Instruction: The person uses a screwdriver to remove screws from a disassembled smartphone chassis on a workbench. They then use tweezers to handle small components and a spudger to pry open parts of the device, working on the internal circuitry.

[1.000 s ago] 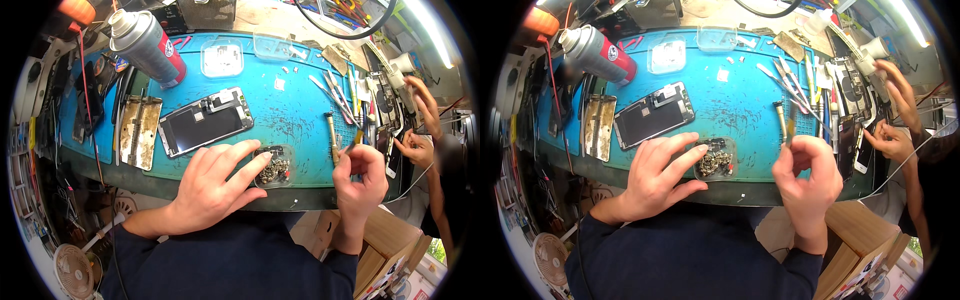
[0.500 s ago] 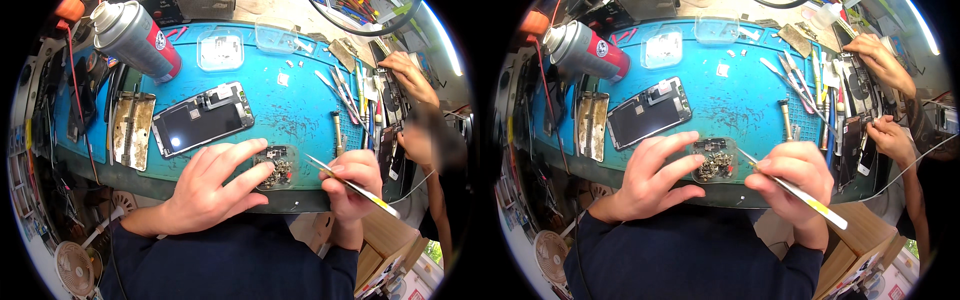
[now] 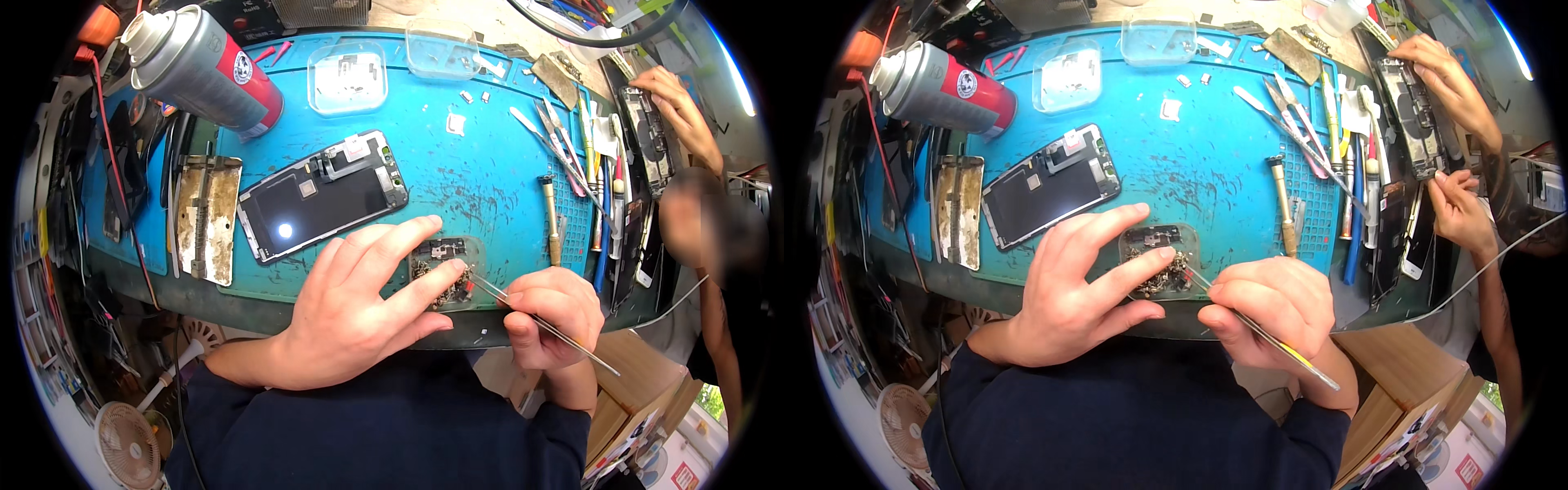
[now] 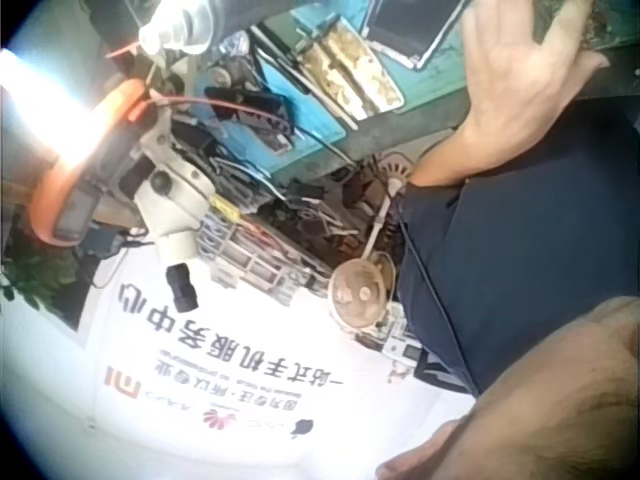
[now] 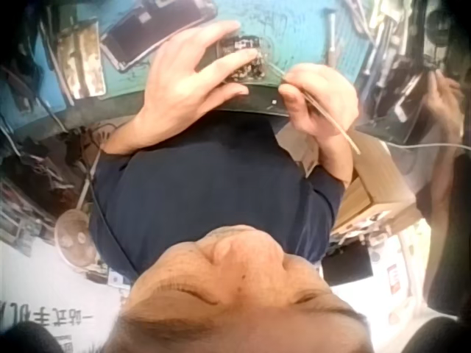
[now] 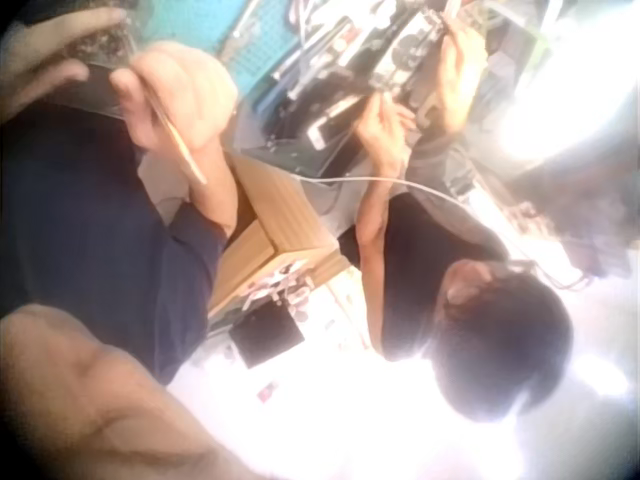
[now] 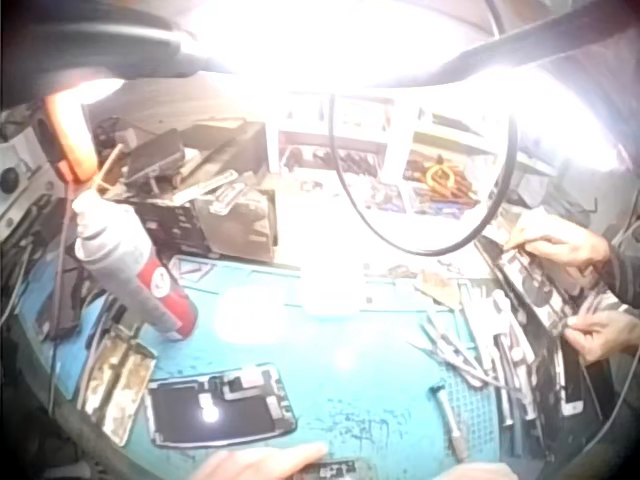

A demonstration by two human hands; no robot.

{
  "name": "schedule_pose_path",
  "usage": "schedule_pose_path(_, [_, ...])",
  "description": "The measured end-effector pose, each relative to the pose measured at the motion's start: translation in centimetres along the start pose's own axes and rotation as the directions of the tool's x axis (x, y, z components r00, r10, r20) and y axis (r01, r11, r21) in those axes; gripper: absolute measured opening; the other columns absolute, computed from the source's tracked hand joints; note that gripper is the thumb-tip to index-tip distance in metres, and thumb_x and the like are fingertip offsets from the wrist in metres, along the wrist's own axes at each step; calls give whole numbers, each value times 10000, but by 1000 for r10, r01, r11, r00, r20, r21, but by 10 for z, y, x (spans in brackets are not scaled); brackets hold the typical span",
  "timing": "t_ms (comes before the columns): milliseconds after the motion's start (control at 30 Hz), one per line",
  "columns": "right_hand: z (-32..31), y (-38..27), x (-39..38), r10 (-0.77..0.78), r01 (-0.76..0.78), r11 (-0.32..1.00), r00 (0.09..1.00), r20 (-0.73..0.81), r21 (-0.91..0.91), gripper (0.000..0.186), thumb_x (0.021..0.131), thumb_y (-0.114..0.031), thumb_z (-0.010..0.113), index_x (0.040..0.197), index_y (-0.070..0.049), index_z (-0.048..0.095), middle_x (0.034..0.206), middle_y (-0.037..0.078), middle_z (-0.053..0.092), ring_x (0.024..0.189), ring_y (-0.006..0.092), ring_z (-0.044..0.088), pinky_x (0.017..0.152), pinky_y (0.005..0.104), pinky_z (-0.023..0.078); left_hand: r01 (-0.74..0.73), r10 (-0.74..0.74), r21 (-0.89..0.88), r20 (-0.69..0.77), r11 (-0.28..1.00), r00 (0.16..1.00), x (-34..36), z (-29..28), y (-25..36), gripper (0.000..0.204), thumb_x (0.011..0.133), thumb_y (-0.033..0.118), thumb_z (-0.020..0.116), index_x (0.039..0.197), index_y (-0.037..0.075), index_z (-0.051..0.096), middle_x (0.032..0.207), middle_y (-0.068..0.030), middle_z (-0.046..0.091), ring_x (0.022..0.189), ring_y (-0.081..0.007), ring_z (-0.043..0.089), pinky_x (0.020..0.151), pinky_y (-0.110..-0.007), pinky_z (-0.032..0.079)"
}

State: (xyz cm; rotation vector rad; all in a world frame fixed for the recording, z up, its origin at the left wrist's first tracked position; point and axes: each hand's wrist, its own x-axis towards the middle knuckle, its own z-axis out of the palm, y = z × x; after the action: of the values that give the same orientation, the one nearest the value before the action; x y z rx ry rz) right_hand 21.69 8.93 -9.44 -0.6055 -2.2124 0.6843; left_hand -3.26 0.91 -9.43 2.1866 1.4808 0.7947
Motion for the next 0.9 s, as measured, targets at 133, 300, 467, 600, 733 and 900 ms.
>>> schedule_pose_path(133, [2,1,2,-26,26,1000,1000,14,0,233,926,-216,856,976,-40,713,797,80,742,635,226,709,549,312,531,30,-30,-2,-9,1000,999,-1,2,-1,644,759,322,893,1339,100,724,1466,-170,593,1220,-363,603,1013,-466,496])
schedule_pose_path(300, [3,1,-1,16,-16,1000,1000,-26,10,225,936,-218,848,972,-43,710,801,79,737,635,230,706,551,314,532,37,-37,2,-15,999,999,0,2,1,620,771,325,883,1333,110,734,1458,-167,602,1210,-359,609,1012,-465,495])
schedule_pose_path(467, [3,-1,-1,22,-23,1000,999,-38,-6,220,948,-221,839,960,-50,701,795,73,732,632,232,703,554,315,533,-22,22,17,-3,1000,1000,0,2,-1,596,792,331,867,1337,123,743,1452,-170,608,1210,-355,612,1015,-465,494])
schedule_pose_path(600, [1,0,-1,21,-20,1000,1000,-18,9,222,945,-222,841,959,-50,700,793,72,731,630,230,702,553,316,532,11,-11,16,-10,1000,1000,0,2,0,598,786,332,870,1332,119,747,1444,-171,612,1211,-351,612,1014,-462,495])
schedule_pose_path(733, [2,1,0,-5,5,1000,1000,-5,16,217,934,-208,848,953,-47,703,784,70,727,626,227,700,550,316,531,23,-23,20,-12,1000,1000,1,2,2,592,790,325,864,1334,122,748,1447,-170,611,1213,-347,611,1015,-459,496])
schedule_pose_path(900, [2,0,1,-23,23,999,1000,-7,23,204,917,-182,855,948,-44,707,780,72,727,622,227,698,544,315,531,-50,51,80,-10,996,999,-1,4,0,555,817,298,838,1338,133,748,1454,-166,606,1218,-340,608,1020,-454,498])
